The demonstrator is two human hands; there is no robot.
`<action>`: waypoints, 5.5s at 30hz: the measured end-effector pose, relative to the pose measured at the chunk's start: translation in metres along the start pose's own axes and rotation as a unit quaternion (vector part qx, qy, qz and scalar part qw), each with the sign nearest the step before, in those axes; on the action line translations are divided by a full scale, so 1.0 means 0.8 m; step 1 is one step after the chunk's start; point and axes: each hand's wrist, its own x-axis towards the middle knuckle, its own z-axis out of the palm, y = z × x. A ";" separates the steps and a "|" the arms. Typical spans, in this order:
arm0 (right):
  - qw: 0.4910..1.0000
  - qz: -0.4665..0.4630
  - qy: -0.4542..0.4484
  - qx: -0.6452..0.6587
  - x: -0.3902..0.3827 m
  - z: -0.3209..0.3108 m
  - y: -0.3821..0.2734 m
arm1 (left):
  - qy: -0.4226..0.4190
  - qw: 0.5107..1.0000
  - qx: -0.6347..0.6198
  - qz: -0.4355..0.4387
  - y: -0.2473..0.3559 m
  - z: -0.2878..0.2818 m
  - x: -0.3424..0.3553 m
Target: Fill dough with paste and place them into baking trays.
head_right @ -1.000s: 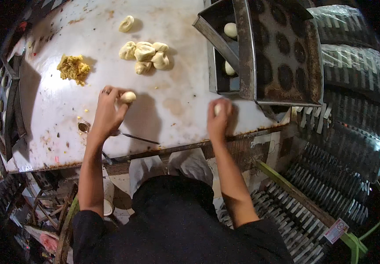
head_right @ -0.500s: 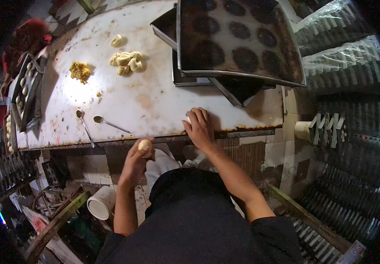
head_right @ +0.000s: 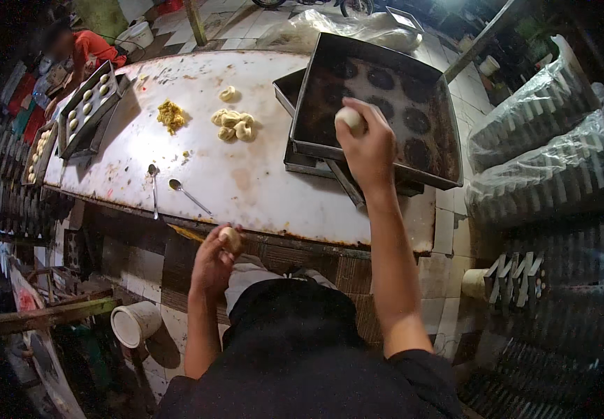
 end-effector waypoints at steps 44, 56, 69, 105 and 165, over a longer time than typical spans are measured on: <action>0.933 0.212 -0.289 -0.046 0.095 0.618 -0.027 | 0.174 0.984 0.030 -0.002 0.299 -0.214 0.258; 0.958 -0.070 -0.278 -0.010 -0.102 0.273 -0.093 | 0.029 0.996 -0.089 0.001 0.117 -0.033 0.110; 0.981 -0.042 -0.064 0.180 -0.204 -0.053 -0.051 | -0.192 0.938 0.287 0.032 -0.052 0.206 0.010; 0.945 0.015 -0.156 -0.288 -0.231 0.224 0.090 | -0.040 0.701 0.656 0.276 0.160 -0.030 0.372; 0.933 -0.223 -0.266 0.091 -0.155 0.312 -0.005 | 0.168 0.960 0.222 0.026 0.019 -0.038 0.052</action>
